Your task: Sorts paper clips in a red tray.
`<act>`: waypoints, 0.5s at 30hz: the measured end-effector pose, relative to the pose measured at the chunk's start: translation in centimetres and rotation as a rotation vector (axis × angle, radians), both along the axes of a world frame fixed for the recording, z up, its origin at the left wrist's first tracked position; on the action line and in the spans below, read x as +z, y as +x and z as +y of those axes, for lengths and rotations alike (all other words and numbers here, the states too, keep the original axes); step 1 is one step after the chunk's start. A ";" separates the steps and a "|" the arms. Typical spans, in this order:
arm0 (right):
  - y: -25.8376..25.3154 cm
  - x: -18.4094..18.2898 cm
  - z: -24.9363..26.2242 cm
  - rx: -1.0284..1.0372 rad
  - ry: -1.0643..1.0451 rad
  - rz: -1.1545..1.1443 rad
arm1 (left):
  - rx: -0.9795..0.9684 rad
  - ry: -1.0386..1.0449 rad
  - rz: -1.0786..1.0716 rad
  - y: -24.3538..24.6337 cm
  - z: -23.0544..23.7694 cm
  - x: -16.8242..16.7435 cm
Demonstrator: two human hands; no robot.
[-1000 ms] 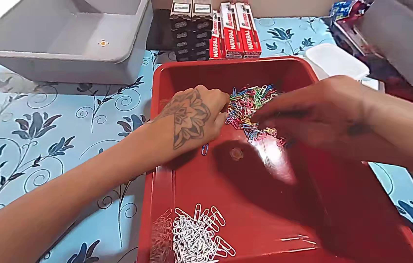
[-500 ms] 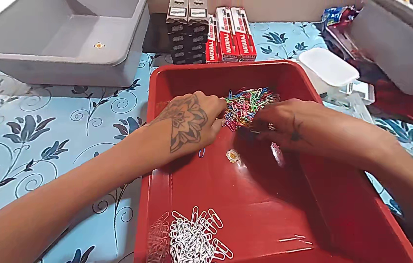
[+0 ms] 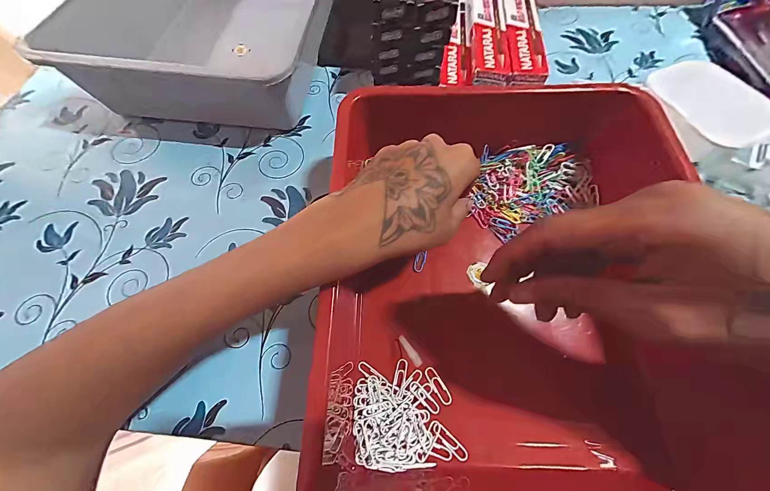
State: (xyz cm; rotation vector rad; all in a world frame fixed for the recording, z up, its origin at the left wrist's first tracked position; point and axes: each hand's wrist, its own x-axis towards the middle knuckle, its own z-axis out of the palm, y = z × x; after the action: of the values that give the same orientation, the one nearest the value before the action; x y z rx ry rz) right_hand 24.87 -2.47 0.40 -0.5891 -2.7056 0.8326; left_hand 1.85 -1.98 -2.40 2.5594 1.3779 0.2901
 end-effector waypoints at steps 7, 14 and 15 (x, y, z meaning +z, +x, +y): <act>2.7 0.8 3.6 -0.194 0.370 -0.345 | -0.291 0.041 0.025 -0.1 1.1 -1.5; 0.8 1.4 3.6 -0.374 0.179 -0.682 | -0.429 0.023 0.031 -0.1 0.7 -2.5; 1.0 0.6 4.3 -0.326 0.199 -0.659 | -0.434 0.027 0.037 -0.2 0.7 -2.8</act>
State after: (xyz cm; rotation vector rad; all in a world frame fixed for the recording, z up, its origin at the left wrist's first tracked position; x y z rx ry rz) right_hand 25.82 1.83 1.01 -1.4119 -3.0531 0.3068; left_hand 1.70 -1.28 -5.17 2.8078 0.7976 0.1856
